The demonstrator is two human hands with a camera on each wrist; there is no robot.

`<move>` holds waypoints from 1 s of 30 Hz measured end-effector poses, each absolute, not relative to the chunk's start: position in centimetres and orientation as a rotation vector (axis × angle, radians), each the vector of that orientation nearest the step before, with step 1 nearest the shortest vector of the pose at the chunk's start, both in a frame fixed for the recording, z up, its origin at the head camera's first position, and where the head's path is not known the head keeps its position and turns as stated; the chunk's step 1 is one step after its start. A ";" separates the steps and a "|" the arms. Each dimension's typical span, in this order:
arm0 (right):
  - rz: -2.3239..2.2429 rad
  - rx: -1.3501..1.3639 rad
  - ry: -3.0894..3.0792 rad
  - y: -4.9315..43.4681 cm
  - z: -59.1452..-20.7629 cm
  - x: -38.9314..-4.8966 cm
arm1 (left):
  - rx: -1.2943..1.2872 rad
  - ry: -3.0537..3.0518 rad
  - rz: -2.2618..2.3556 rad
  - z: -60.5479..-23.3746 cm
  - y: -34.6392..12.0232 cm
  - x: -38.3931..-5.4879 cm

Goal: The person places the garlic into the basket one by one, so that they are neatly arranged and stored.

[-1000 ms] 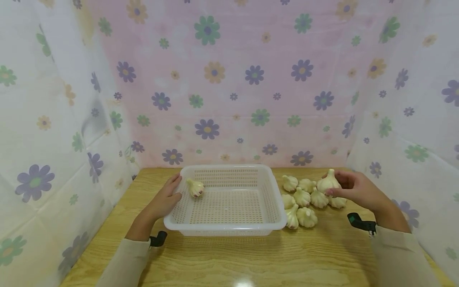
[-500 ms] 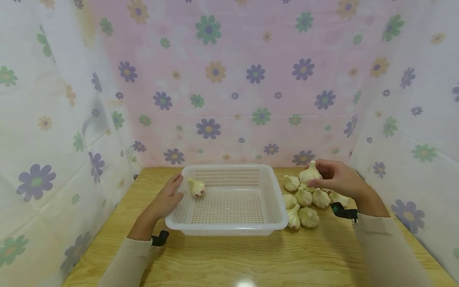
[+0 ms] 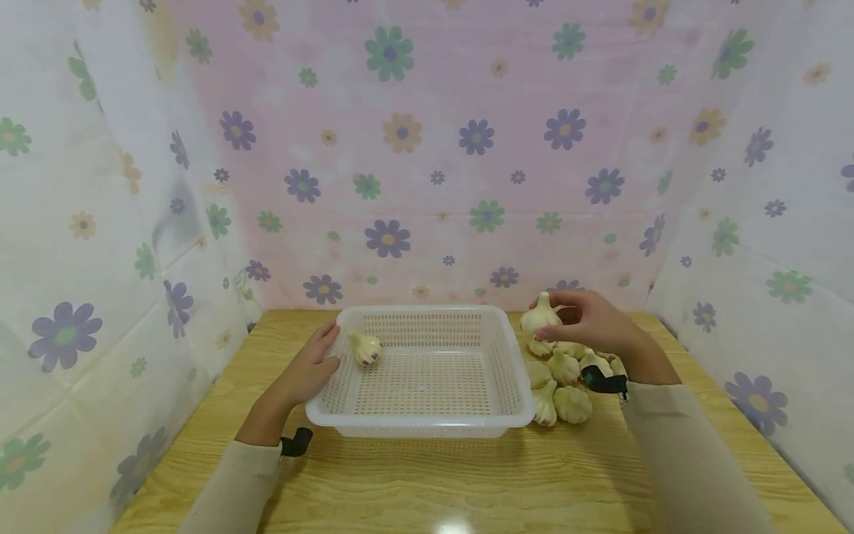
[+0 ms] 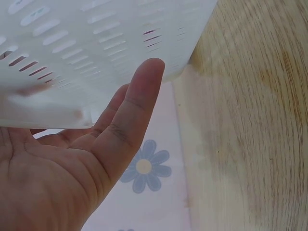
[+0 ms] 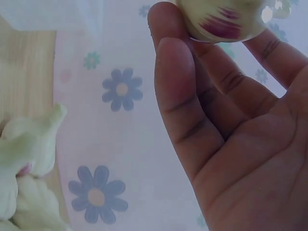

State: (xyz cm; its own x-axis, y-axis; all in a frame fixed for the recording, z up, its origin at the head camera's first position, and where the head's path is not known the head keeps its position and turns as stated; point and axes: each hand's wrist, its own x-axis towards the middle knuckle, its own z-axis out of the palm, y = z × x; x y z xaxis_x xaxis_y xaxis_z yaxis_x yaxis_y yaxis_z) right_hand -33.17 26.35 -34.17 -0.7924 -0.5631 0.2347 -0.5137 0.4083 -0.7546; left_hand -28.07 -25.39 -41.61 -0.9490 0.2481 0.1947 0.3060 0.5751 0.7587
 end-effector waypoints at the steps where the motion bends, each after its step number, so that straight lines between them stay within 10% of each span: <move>1: -1.343 -0.993 2.588 26.0 -34.0 -33.3 | -0.476 -2.734 -1.322 -41.7 -25.4 -28.1; 30: -1.323 -1.096 2.411 15.8 -33.6 -36.3 | -0.458 -2.768 -1.294 -41.3 -25.3 -27.9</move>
